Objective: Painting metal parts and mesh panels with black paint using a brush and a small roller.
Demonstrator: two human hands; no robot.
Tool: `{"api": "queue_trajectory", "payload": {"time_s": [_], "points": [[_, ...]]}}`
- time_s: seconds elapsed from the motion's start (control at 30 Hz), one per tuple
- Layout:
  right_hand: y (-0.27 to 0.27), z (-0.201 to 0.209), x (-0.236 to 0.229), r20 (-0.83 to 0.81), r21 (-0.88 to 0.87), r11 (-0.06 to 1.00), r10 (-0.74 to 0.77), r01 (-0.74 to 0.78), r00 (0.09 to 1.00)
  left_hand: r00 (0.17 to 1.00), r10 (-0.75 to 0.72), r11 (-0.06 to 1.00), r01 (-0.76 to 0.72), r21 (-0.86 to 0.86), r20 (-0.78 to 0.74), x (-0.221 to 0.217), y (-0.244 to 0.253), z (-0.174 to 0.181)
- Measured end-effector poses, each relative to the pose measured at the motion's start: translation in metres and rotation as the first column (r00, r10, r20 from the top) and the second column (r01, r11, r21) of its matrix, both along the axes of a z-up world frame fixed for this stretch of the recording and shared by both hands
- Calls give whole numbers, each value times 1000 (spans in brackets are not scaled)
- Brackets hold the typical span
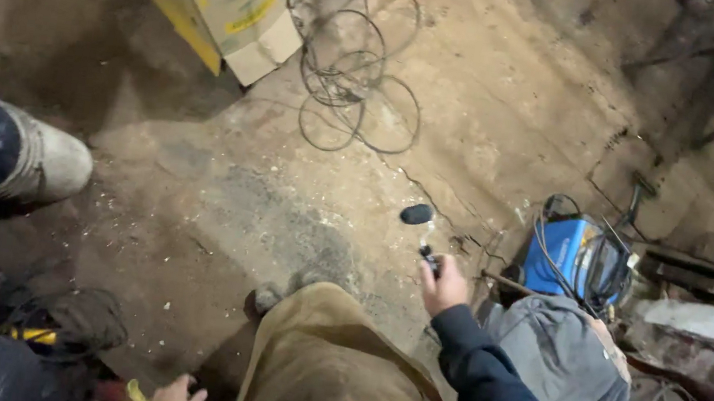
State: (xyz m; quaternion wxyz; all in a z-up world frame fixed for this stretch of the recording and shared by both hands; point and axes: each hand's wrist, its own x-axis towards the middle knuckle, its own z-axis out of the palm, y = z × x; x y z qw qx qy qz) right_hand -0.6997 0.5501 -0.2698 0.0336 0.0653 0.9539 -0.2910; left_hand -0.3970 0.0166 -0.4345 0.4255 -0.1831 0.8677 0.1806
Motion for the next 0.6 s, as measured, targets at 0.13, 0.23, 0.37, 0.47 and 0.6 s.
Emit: {"api": "queue_trajectory", "payload": {"time_s": [0.13, 0.23, 0.37, 0.47, 0.6], "points": [[56, 19, -10, 76, -14, 984, -174, 176, 982, 995, -58, 993, 50, -105, -76, -95, 8, 43], [98, 24, -15, -18, 54, 974, -219, 220, 976, 988, -149, 977, 140, -161, -40, -165, 26, 48], [173, 16, -33, 36, 155, 949, -284, 275, 958, 963, -271, 952, 266, -152, -12, -255, 59, 2], [237, 9, -69, 102, 224, 948, -252, 225, 962, 964, -247, 964, 234, -130, -100, -318, 120, -20], [294, 42, -143, 38, 151, 963, -229, 221, 973, 961, -176, 983, 159, -95, -213, -382, 209, -9]]}}
